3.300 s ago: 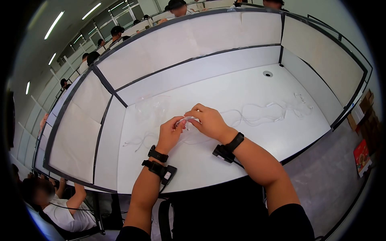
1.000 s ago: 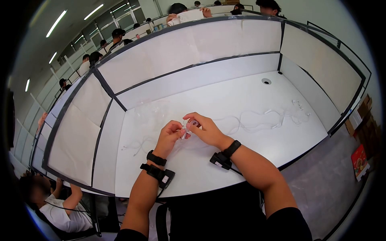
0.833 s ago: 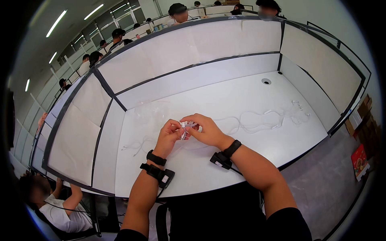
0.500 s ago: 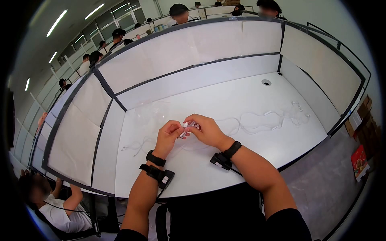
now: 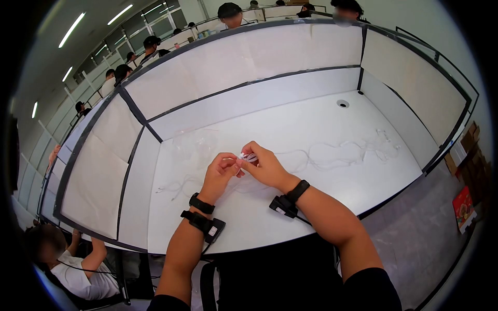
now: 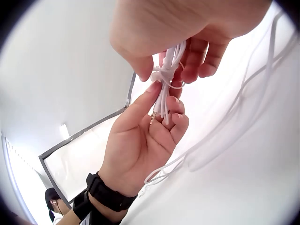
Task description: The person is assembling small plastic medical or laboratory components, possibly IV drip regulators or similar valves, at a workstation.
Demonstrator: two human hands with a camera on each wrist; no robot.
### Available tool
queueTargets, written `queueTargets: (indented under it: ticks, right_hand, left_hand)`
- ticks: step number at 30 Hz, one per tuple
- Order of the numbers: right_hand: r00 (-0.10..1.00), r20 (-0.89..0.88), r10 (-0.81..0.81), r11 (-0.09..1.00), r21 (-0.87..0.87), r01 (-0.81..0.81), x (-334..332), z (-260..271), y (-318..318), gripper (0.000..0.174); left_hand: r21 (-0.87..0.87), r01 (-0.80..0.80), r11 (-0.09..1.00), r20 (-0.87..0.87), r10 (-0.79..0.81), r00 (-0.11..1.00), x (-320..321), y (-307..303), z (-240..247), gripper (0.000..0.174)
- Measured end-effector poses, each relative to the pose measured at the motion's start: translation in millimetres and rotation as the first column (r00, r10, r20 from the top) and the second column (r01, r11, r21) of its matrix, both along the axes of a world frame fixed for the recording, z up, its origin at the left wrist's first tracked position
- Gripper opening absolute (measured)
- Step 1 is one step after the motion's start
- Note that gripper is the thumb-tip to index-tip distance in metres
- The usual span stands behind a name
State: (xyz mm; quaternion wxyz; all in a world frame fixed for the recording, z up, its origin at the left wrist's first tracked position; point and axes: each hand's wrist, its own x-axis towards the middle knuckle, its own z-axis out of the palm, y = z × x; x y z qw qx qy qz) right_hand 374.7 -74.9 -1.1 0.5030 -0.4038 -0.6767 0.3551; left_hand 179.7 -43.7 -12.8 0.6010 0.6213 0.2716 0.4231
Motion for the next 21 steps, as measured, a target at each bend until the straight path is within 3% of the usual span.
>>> queueTargets:
  ticks: [4,8,14,17,19,21]
  right_hand:
    - [0.995,0.009,0.099,0.995,0.024,-0.099,4.7,-5.7,3.5,0.024]
    - [0.998,0.047,0.037,0.999,0.006,-0.037,4.1,-4.7,3.4,0.02]
    - [0.997,0.079,0.022,0.997,0.07,-0.028,2.8,-4.4,4.9,0.03]
    - [0.997,0.073,0.004,0.996,0.086,-0.011,0.9,-2.2,3.8,0.029]
    - [0.996,0.089,-0.011,0.996,0.084,0.003,1.3,-3.4,4.1,0.031]
    - [0.995,0.096,-0.025,0.998,0.065,0.019,1.2,-5.7,4.3,0.031]
  left_hand:
    - [0.027,-0.019,0.999,-0.033,0.02,0.999,-6.8,6.0,-3.3,0.021]
    - [0.043,-0.001,0.999,-0.051,0.003,0.999,-7.4,9.5,-8.0,0.018]
    - [0.095,-0.048,0.994,-0.006,0.048,0.999,-5.6,5.9,-7.9,0.015]
    - [0.337,-0.148,0.93,-0.034,0.169,0.985,-4.2,6.5,-11.3,0.016]
    - [0.528,-0.207,0.823,-0.098,0.302,0.948,-1.2,-2.0,1.7,0.015]
    - [0.614,-0.215,0.76,-0.143,0.374,0.916,-0.1,-8.7,13.1,0.013]
